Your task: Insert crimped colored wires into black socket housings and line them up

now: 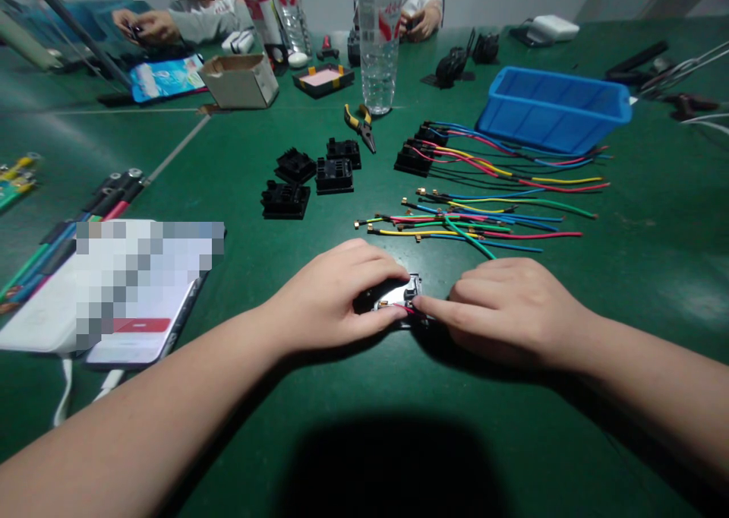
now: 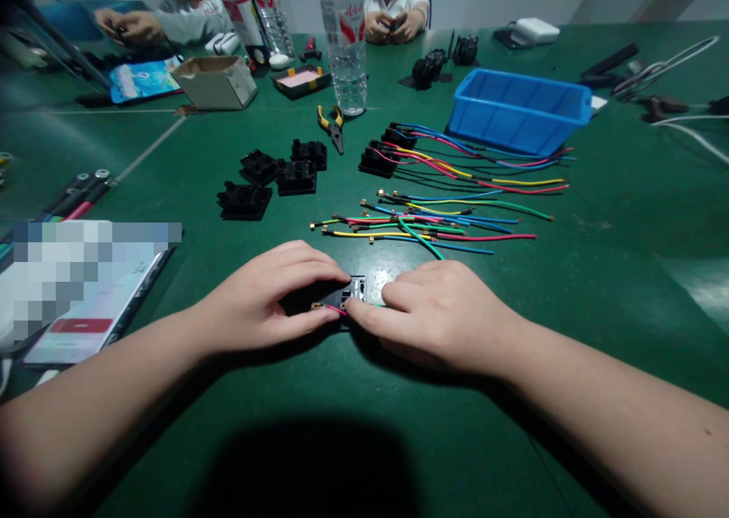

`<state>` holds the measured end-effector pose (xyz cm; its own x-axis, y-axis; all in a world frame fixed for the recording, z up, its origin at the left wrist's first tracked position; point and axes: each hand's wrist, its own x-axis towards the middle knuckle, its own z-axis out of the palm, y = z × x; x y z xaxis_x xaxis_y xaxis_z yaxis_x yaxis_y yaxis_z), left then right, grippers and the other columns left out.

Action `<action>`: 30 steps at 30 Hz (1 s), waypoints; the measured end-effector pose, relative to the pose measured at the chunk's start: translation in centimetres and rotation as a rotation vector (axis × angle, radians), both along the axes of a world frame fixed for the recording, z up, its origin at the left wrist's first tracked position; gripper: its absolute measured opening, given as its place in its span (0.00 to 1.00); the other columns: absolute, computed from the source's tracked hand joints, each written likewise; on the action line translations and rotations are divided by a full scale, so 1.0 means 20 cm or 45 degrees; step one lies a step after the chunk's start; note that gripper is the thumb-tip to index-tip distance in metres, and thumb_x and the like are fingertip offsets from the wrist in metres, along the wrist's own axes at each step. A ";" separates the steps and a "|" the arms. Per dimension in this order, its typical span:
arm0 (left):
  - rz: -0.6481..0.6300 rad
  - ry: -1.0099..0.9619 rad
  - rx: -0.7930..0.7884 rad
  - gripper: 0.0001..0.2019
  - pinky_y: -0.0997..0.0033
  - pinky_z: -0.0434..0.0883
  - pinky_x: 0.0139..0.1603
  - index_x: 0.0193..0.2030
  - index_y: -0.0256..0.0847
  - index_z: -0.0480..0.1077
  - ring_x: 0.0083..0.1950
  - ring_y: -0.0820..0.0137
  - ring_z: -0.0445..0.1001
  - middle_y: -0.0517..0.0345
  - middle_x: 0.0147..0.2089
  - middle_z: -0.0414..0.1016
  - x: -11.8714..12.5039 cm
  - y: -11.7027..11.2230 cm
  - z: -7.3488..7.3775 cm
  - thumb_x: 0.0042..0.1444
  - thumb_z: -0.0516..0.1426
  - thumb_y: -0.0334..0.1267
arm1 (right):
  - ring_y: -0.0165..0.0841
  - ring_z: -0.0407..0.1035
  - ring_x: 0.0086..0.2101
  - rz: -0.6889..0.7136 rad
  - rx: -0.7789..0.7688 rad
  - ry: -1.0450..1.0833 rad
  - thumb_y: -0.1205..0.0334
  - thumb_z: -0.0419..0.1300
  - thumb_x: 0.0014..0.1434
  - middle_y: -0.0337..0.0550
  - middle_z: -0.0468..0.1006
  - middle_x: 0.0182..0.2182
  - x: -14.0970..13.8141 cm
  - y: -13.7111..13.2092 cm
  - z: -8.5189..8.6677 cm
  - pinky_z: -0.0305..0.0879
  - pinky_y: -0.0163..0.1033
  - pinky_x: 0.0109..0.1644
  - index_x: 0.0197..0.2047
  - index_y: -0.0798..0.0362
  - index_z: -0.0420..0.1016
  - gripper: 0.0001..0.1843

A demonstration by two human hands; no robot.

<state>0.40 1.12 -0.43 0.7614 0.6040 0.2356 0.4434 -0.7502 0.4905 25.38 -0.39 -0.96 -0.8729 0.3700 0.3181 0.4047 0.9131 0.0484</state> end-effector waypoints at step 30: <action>-0.046 0.005 -0.006 0.15 0.67 0.66 0.50 0.50 0.34 0.71 0.47 0.67 0.72 0.53 0.46 0.78 -0.01 0.01 0.00 0.60 0.58 0.40 | 0.31 0.64 0.26 -0.097 -0.139 0.047 0.63 0.51 0.65 0.43 0.76 0.29 -0.01 -0.01 0.02 0.49 0.38 0.29 0.52 0.54 0.72 0.15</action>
<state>0.27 1.35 -0.49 0.7835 0.5775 0.2294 0.4184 -0.7632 0.4924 25.12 -0.50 -0.63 -0.8291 0.4692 0.3039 0.4731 0.8786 -0.0659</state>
